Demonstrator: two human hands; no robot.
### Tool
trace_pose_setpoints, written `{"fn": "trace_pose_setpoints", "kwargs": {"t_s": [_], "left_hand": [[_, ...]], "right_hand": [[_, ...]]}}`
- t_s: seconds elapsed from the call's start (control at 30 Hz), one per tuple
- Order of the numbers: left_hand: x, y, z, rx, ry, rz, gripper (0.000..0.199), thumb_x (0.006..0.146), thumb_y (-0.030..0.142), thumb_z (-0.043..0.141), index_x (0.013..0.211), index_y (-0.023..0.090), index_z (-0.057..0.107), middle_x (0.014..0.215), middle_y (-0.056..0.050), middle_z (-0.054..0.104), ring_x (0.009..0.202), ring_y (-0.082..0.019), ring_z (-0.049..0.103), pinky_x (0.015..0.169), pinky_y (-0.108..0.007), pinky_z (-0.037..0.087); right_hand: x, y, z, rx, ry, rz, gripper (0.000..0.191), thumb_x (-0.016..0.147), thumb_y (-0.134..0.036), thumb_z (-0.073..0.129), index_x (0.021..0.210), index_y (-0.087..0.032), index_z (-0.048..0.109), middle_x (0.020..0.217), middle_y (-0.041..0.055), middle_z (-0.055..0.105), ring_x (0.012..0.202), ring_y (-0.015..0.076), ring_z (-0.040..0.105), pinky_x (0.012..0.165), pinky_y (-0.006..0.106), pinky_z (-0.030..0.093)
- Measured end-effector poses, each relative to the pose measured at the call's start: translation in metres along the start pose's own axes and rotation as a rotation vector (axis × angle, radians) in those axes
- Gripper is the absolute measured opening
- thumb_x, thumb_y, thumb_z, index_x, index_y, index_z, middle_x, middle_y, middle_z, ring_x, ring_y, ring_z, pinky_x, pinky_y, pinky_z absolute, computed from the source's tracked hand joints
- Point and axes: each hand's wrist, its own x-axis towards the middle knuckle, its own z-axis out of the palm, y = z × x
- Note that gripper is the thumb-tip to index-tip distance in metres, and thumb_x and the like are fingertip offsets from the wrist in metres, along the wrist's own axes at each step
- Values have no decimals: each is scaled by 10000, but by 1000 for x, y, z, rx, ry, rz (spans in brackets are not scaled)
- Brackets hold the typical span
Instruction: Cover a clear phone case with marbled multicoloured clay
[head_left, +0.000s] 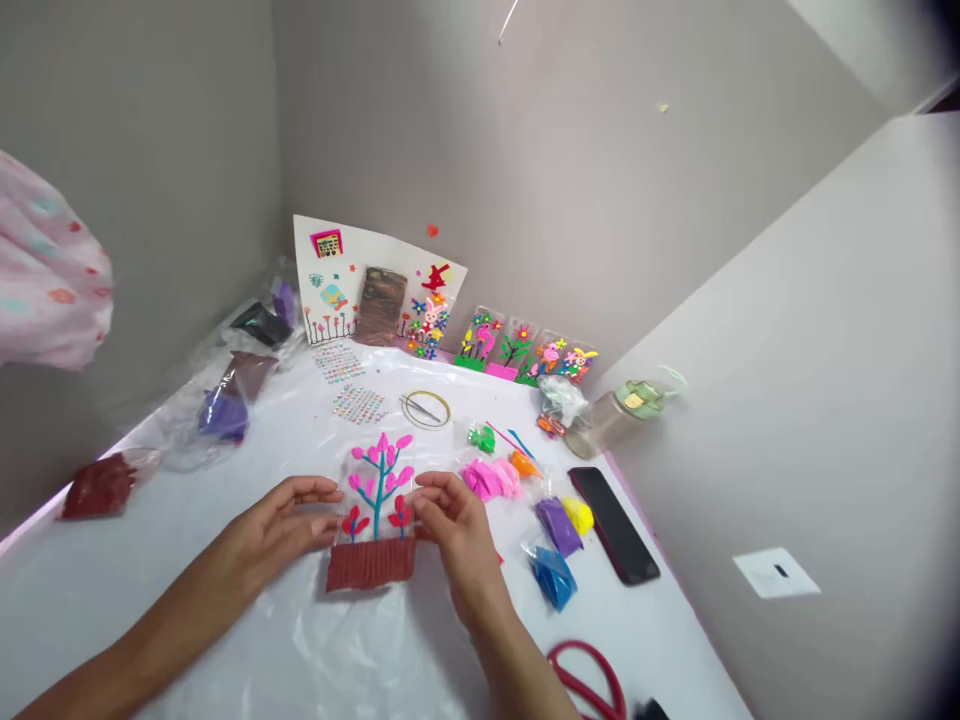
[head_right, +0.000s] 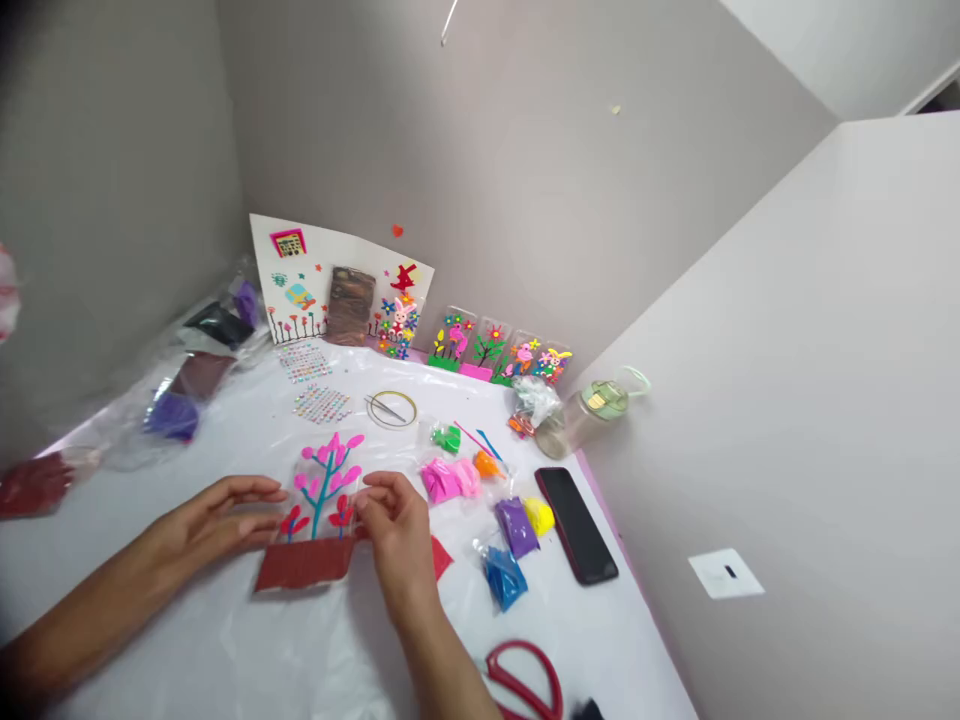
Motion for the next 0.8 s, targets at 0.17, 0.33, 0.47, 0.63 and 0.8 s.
{"fn": "trace_pose_setpoints", "kwargs": {"t_s": [0.17,0.33,0.47,0.63,0.8], "left_hand": [[-5,7,2,-371,51,-45,293,898,462,649,1139,298,612,1250,-11,689,1265,-235,591,1052,-276,490],[-6,6,2,-586,58,-93,219,816,315,785,1018,268,712,1053,14,743,1073,-175,688,944,-185,556],[-8,7,2,-680,71,-106,210,752,285,848,940,258,760,1012,13,767,981,-166,721,858,-168,591],[-12,14,2,-730,36,-112,200,722,273,871,897,255,776,978,15,779,951,-168,731,825,-165,599],[-14,19,5,-722,44,-101,196,745,293,853,919,250,774,1003,3,771,993,-171,712,832,-167,588]], "right_hand": [[-4,0,-1,140,-81,-24,318,744,-275,792,1023,-162,688,811,14,711,710,137,642,684,259,494],[-7,0,0,204,-133,-42,284,744,-242,808,1010,-167,742,832,13,703,727,120,622,723,244,468],[-11,-2,4,237,-184,-45,269,743,-242,813,992,-167,747,810,7,694,719,122,625,726,247,464],[-16,-4,8,294,-218,-2,247,718,-271,837,913,-149,749,793,12,689,706,125,624,736,262,486],[-17,-4,10,338,-231,30,231,716,-287,847,860,-154,725,794,19,704,712,132,647,723,264,506]]}}
